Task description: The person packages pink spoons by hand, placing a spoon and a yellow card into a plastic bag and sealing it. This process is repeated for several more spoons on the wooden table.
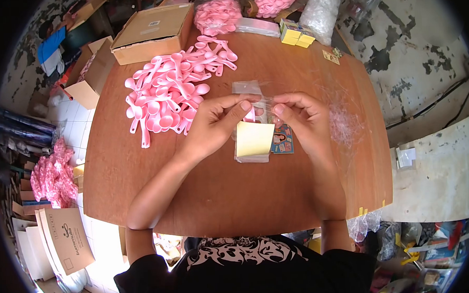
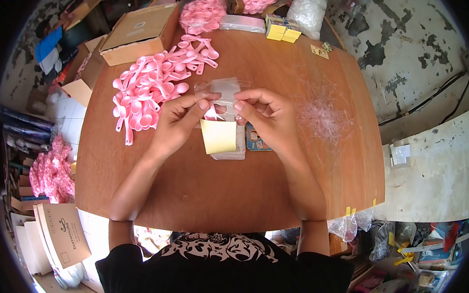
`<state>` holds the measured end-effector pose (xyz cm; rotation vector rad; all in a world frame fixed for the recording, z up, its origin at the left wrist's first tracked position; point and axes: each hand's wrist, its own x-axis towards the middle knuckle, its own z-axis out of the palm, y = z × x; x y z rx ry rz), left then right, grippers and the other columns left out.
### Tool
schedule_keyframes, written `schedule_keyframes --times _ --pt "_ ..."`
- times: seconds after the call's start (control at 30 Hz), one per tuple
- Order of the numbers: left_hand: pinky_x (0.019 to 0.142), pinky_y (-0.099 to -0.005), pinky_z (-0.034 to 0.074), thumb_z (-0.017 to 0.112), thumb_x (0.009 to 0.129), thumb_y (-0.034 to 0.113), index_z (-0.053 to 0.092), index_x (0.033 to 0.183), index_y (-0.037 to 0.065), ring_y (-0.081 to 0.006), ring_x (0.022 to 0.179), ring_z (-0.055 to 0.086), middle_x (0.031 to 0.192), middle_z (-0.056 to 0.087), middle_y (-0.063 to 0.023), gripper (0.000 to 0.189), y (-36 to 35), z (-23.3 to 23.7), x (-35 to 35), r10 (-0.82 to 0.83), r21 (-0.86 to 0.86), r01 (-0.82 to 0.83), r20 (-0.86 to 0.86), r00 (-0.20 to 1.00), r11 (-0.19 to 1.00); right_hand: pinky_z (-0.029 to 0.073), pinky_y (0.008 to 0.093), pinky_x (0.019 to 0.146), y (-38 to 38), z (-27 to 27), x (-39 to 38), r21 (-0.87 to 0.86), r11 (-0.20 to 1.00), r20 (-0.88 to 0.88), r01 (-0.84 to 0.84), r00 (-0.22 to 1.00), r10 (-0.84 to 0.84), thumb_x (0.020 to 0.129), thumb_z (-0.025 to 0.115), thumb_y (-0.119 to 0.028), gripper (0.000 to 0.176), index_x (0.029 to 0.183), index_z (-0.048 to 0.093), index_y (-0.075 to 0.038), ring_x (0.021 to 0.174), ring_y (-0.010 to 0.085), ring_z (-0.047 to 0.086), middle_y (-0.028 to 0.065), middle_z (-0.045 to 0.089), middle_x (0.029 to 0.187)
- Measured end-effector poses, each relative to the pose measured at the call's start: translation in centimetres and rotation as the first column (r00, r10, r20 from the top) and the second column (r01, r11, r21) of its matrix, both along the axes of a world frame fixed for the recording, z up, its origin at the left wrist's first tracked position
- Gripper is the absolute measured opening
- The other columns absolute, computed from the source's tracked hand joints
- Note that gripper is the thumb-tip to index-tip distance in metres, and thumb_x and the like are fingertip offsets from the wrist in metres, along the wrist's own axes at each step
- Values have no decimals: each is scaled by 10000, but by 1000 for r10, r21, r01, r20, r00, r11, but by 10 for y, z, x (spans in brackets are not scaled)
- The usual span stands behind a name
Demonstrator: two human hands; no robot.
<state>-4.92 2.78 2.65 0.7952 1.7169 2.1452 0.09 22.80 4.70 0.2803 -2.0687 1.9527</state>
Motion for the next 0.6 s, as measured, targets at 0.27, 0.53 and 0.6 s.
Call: schedule_keyframes --times 0.27,0.53,0.6 --pt "779 -248 543 544 997 104 651 1195 -13 -112 918 656 1032 713 -89 254 -8 2 -3 -39 45 45 -134 990 998 524 250 648 7 1 4 -85 988 -60 -127 991 122 896 659 11 132 1019 700 37 719 124 645 85 690 834" --pt "773 -263 548 482 948 -48 696 1066 -15 -143 899 675 1011 714 -94 247 -19 -3 -9 -201 141 220 -133 970 965 493 257 713 17 14 7 84 943 -184 -322 925 332 866 596 109 157 948 717 51 845 145 634 114 648 964" --pt "753 -270 544 461 935 -63 702 993 -23 -141 883 675 1018 709 -100 252 -20 -5 -11 -225 132 249 -173 959 959 490 262 716 17 16 9 185 941 -182 -284 931 317 849 590 118 172 935 721 46 852 148 629 105 642 962"
